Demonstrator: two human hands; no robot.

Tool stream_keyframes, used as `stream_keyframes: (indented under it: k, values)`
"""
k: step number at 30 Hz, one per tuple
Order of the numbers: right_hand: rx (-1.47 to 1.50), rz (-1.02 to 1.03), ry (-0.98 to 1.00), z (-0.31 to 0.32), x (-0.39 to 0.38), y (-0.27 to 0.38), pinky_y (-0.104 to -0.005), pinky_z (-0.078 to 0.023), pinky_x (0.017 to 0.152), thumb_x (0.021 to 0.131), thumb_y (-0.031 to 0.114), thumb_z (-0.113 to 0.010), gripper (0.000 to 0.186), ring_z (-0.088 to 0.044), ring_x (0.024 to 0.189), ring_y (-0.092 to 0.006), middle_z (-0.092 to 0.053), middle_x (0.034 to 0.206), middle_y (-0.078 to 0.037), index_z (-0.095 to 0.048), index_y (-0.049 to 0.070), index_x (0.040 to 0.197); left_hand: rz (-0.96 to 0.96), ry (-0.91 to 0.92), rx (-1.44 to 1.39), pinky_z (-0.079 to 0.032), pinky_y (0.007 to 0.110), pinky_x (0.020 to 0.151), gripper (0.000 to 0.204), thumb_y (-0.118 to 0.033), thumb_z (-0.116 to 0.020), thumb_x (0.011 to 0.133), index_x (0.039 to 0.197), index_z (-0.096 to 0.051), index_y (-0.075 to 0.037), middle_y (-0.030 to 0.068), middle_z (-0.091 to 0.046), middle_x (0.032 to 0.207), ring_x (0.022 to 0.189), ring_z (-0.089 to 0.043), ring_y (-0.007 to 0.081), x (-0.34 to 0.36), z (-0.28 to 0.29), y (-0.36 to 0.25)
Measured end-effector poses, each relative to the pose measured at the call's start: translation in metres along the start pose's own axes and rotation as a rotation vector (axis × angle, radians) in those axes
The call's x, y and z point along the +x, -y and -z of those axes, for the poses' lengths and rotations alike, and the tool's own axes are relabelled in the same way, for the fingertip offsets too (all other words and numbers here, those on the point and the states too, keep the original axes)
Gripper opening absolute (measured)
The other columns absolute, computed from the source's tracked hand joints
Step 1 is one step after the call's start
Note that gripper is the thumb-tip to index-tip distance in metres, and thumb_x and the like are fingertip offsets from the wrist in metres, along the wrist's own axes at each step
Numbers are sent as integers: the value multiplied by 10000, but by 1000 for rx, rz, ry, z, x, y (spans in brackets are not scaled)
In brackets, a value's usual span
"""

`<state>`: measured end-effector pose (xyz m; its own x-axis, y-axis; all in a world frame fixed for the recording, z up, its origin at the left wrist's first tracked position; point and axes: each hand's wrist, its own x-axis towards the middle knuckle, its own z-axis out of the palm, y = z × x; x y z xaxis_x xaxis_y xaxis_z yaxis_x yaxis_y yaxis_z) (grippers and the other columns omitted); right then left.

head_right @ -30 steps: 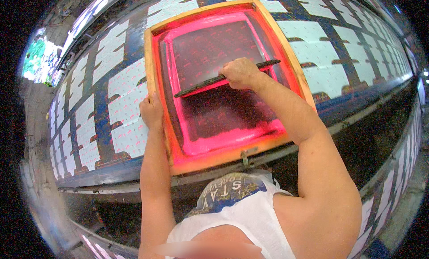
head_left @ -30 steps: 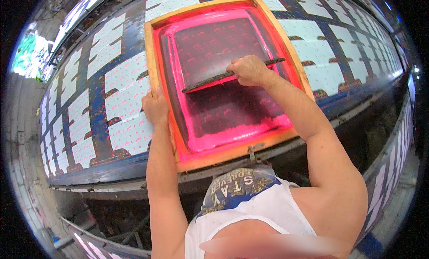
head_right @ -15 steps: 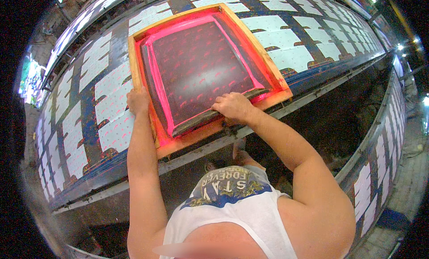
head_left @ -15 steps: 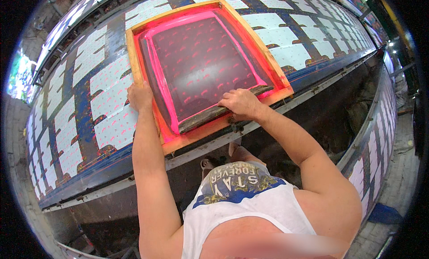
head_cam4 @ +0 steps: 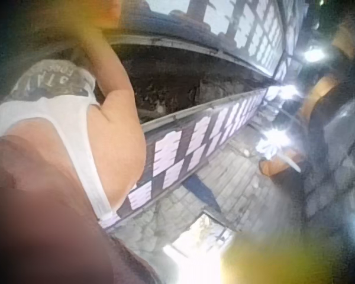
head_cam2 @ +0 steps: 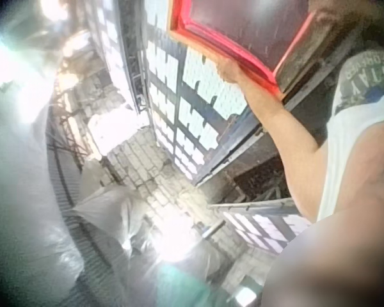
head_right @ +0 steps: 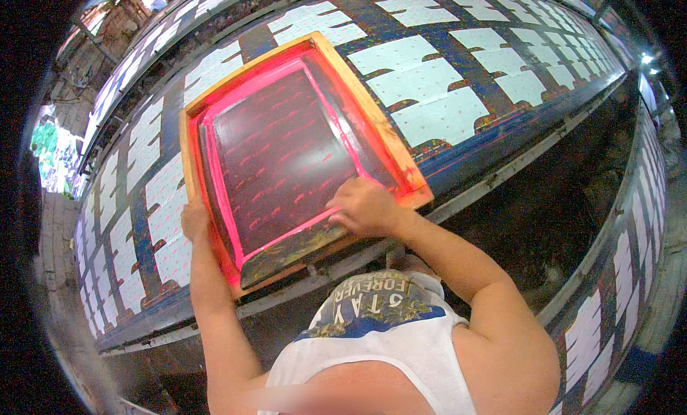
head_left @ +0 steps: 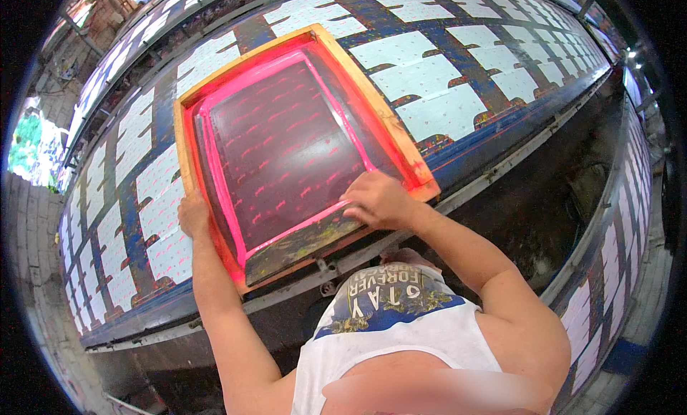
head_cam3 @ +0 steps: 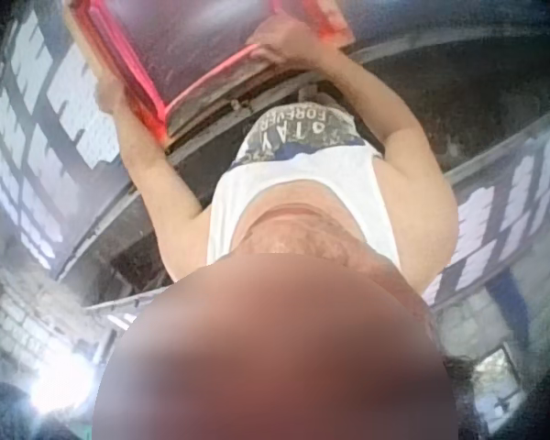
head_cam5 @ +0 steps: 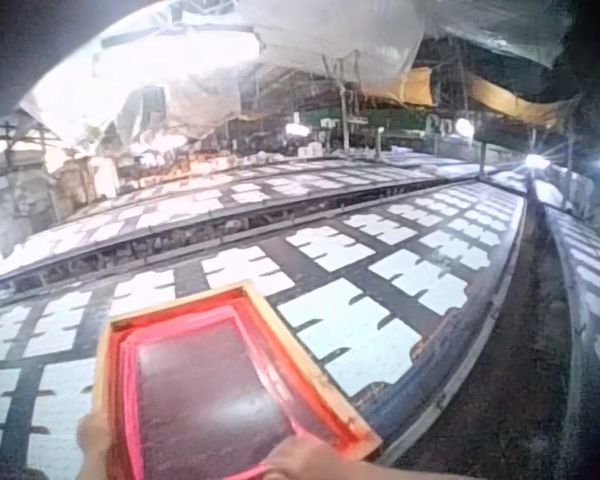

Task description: The person pours pink ink onto a screen printing frame and uses a squeegee to spread the ink across the mesh. They repeatedly pull the squeegee across the screen to coat it with ink.

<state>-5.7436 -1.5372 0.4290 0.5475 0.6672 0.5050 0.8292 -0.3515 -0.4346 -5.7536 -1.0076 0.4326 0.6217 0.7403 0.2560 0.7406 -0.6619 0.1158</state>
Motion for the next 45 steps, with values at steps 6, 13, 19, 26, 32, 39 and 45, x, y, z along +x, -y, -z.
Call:
stream_keyframes:
  k: [6, 13, 19, 26, 32, 39, 45]
  values:
    - [-161, -327, -249, 44, -10, -98, -525, -512, 1145, 843, 172, -871, 458, -647, 1305, -430, -714, 1354, -236, -764, 50, 1271, 6, -1, 45, -568, 599, 1033, 768, -664, -501, 1094, 1236, -746, 51, 319, -751, 1242, 1173, -731, 503, 1, -2, 0]
    - [-152, -496, -159, 27, 18, -161, -522, -502, 1156, 869, 153, -873, 660, -632, 1315, -462, -681, 1417, -266, -633, -11, 1461, 82, 40, -1, -552, 596, 1043, 753, -667, -559, 1063, 1217, -748, 46, 310, -741, 1258, 1211, -711, 489, 5, 0, -3]
    - [-217, -634, -142, 16, 50, -184, -521, -547, 1078, 839, 110, -854, 716, -673, 1210, -448, -718, 1285, -236, -612, 21, 1507, 40, 98, -87, -547, 585, 1015, 644, -587, -737, 982, 1192, -756, 20, 273, -734, 1206, 1163, -707, 474, 7, -2, 7]
    - [-203, -639, -145, 25, 65, -178, -485, -573, 1054, 827, 45, -793, 616, -706, 1191, -409, -739, 1263, -205, -704, 91, 1435, 14, 81, -242, -563, 542, 956, 535, -463, -844, 925, 1134, -789, 26, 257, -760, 1131, 1082, -738, 439, 9, -9, 21]
    - [-190, -580, -183, 53, 72, -166, -483, -586, 1021, 814, 51, -792, 585, -718, 1147, -405, -748, 1210, -198, -731, 92, 1394, 31, 164, -452, -574, 443, 783, 397, -321, -902, 876, 1041, -839, 35, 172, -817, 901, 796, -754, 266, 21, -3, 28]
    - [-203, -565, -234, 88, 70, -195, -520, -599, 958, 813, 80, -725, 524, -715, 1064, -432, -721, 1098, -205, -767, 105, 1334, 10, 159, -630, -582, 411, 775, 343, -227, -897, 875, 1097, -853, 30, 136, -824, 900, 777, -746, 212, 23, 1, -1]
    - [-187, -545, -278, 142, 32, -278, -520, -602, 981, 817, 66, -735, 535, -727, 1089, -430, -730, 1132, -212, -757, 98, 1351, -19, 125, -769, -593, 392, 787, 357, -227, -919, 878, 1121, -853, 25, 140, -843, 938, 813, -771, 209, -21, 2, -97]
